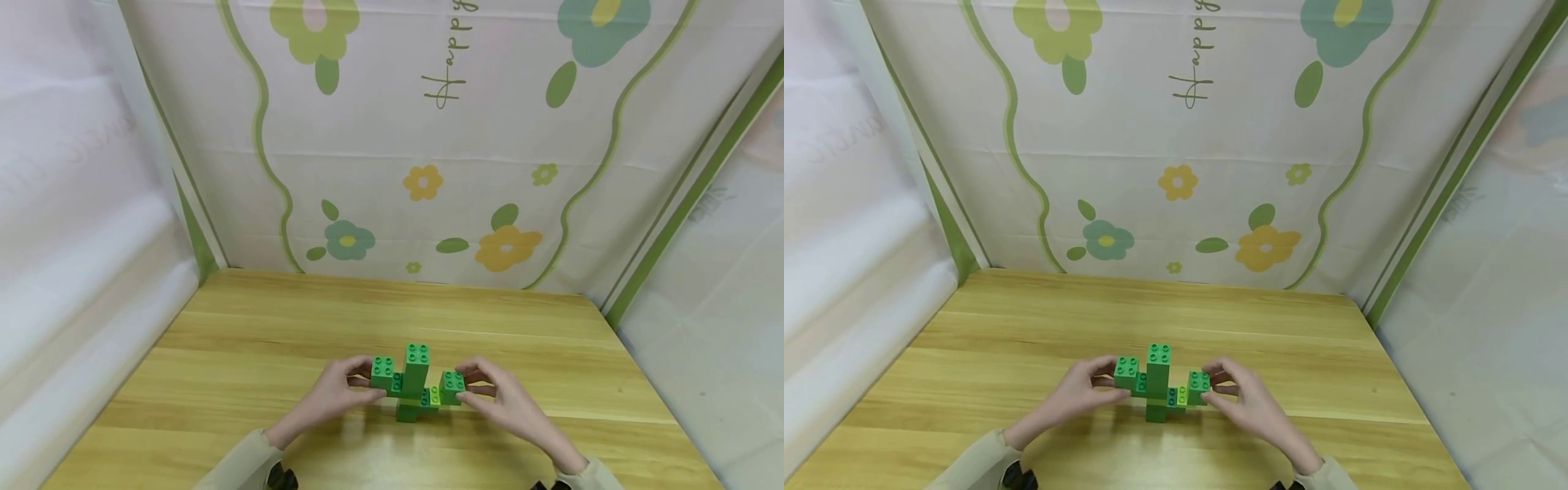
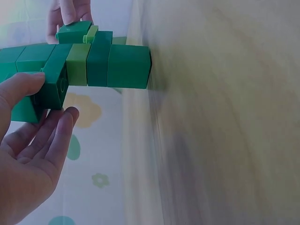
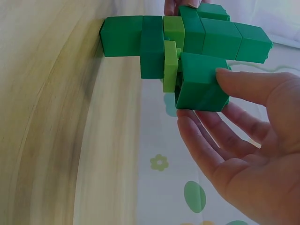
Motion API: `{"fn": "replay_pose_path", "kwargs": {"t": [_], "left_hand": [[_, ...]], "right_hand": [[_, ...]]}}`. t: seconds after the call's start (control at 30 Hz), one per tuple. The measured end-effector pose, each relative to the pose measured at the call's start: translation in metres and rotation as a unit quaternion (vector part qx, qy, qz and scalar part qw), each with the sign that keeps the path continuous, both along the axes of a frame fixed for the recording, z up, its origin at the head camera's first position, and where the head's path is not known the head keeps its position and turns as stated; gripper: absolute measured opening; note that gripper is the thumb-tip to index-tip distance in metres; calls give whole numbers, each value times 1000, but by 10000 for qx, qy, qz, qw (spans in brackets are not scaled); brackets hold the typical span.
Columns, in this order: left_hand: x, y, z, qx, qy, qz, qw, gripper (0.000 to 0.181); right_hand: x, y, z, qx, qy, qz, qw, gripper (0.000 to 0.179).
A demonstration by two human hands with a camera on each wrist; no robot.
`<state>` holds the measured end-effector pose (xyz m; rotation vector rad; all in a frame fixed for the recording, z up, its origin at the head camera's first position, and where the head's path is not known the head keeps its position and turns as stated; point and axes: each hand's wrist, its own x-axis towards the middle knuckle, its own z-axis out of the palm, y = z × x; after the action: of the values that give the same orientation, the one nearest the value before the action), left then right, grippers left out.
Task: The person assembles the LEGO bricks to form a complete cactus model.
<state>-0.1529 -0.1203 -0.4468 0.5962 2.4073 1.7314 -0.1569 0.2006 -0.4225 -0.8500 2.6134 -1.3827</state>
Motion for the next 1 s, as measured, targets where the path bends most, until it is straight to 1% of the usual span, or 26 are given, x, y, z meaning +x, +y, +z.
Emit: {"fn": "replay_pose_path", "kwargs": {"t": [0.07, 0.2, 0.43, 0.6, 0.77, 0.83, 1.0], "left_hand": [[-1, 0, 0, -1, -20, -2, 10000, 37], [-2, -1, 2, 7, -69, -11, 10000, 37], [-2, -1, 3, 9, -20, 39, 10000, 36], [-2, -1, 2, -63, -53, 99, 9999, 36], [-3, 0, 1, -128, -71, 182, 9997, 35], [-4, 1, 1, -167, -61, 211, 9996, 36], [-7, 1, 1, -283, 21, 230, 9993, 37]], "right_hand": [[0, 0, 0, -44, -113, -29, 9999, 31], [-1, 1, 0, -102, -172, -9, 9998, 30], [-1, 0, -3, -99, -129, -68, 9998, 31], [-1, -1, -6, -111, -72, 56, 9999, 31], [-2, -2, -6, -162, -76, 82, 9998, 31], [-2, -2, -6, -189, -132, 69, 9997, 31], [-4, -1, -5, -164, -118, 86, 9998, 30]]}}
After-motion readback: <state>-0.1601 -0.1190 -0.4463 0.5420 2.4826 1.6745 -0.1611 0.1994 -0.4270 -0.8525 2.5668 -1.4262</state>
